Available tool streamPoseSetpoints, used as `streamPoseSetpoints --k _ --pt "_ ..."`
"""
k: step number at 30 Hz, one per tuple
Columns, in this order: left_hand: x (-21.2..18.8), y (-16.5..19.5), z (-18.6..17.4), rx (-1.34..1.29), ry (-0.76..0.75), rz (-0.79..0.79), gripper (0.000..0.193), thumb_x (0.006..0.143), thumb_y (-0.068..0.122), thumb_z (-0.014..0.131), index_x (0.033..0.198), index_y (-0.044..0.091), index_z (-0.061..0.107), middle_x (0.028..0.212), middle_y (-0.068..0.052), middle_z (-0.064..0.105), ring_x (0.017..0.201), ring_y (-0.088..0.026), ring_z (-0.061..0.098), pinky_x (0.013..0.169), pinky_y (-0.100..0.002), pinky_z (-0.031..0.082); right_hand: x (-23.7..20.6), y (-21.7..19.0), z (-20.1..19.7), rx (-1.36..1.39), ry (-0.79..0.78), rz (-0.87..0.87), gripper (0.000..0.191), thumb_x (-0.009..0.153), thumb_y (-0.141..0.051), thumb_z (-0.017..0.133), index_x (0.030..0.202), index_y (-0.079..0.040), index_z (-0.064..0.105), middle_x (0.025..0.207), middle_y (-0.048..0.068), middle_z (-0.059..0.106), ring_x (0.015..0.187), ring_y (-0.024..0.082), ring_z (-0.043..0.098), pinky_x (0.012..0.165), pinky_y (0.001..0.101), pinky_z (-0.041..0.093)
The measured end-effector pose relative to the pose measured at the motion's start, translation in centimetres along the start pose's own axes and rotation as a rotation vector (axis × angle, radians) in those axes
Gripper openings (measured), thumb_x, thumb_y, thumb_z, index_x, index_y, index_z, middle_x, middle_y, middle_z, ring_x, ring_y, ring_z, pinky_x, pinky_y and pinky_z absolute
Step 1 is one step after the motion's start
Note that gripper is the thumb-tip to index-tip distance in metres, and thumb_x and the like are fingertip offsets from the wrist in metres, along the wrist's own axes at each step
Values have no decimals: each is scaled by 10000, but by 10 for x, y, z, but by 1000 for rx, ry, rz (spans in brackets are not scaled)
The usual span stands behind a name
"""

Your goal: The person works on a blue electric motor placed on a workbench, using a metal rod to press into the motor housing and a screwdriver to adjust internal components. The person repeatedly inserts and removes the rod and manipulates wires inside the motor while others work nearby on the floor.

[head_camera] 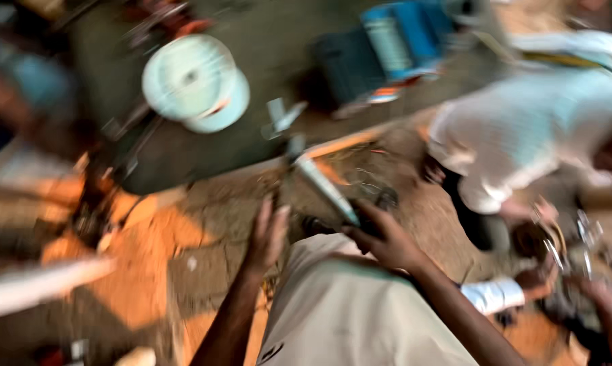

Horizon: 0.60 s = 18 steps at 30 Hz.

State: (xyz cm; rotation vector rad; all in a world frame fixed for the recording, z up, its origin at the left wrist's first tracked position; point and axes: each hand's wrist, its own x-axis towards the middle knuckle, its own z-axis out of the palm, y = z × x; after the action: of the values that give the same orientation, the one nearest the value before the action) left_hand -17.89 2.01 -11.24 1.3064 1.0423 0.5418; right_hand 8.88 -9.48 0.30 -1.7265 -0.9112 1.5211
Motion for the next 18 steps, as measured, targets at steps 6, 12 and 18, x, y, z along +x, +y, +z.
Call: streamPoseSetpoints --k 6,12,18 --pt "0 98 22 92 62 170 575 1102 399 415 1549 40 380 1139 -136 634 1023 -225 632 892 -375 519 34 -19 19 160 -14 -311 729 1012 -70 592 1645 -84 232 1130 45 647 736 61 556 594 222 501" --pt "79 157 23 578 395 607 614 1163 310 472 1610 -46 247 1498 -280 469 1378 -433 488 1123 -517 436 115 -85 31 -104 193 -542 700 1057 9 583 1679 -98 281 1256 219 571 1021 249 579 829 379 505" --pt "69 167 29 726 508 720 504 1066 130 638 1522 36 445 1468 -184 545 1395 -355 506 1177 -501 421 71 -102 1 -452 387 -975 550 918 56 671 1439 -67 549 1518 199 512 1422 400 532 1176 453 461"
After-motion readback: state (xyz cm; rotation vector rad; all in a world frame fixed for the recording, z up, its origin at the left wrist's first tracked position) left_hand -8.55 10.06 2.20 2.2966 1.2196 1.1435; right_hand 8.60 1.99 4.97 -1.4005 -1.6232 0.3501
